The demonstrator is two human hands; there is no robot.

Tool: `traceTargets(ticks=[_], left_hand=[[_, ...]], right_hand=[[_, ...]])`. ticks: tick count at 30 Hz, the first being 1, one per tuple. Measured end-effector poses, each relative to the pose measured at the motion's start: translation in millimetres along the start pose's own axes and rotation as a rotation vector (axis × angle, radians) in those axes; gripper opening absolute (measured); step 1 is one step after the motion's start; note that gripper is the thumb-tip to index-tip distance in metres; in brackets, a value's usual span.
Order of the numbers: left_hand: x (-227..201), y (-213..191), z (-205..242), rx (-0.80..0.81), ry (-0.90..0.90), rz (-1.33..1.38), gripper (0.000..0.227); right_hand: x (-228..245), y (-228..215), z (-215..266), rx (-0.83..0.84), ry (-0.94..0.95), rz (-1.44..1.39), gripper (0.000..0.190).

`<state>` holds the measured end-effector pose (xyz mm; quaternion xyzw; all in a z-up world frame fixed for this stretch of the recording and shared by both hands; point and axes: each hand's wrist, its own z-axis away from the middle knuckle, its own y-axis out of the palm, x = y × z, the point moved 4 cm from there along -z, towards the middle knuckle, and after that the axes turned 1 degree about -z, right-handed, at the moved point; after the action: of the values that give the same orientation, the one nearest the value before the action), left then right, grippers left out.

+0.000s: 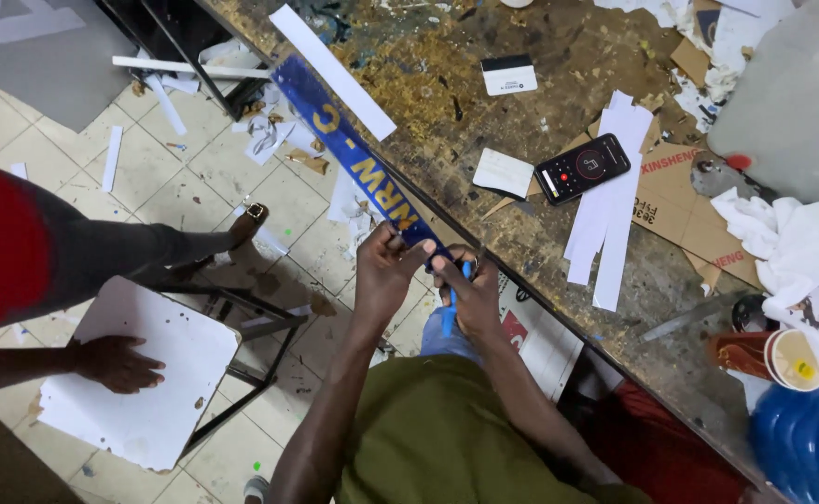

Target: Trimming the edges of a vinyl sign strip using scissors and a utility knife to remove excess backing material.

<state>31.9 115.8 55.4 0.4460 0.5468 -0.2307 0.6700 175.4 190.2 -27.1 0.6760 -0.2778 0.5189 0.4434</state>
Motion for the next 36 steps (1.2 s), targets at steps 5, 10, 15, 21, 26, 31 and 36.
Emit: traceTargets(ticks=[5,10,15,21,26,31,36], left_hand=[[28,5,-25,-0.025,-0.124,0.109,0.014],[39,11,-73,-0.005,-0.133,0.203,0.014],[21,1,-136,-0.133,-0.084,0.253,0.025],[0,13,-177,-0.152,-0.081,0.258,0.034],[76,35,-198,-0.122,-0.215,0.306,0.035],[47,49,-218,-0.156,-0.221,0.307,0.035],[43,34,-266,-0.197,-0.177,0.247,0.027]], right_hand=[[-4,-17,-7,-0.066,0.016,-0.009,0.016],[-11,-43,-31,-0.146,0.011,0.014,0.023],[1,-60,-72,-0.173,0.007,0.013,0.021],[0,-67,-127,-0.225,0.088,-0.069,0.025],[-14,-75,-168,-0.262,0.073,-0.029,0.028],[-12,-86,-183,-0.263,0.065,0.063,0.026],[-20,-97,-204,-0.292,0.05,0.112,0.02]])
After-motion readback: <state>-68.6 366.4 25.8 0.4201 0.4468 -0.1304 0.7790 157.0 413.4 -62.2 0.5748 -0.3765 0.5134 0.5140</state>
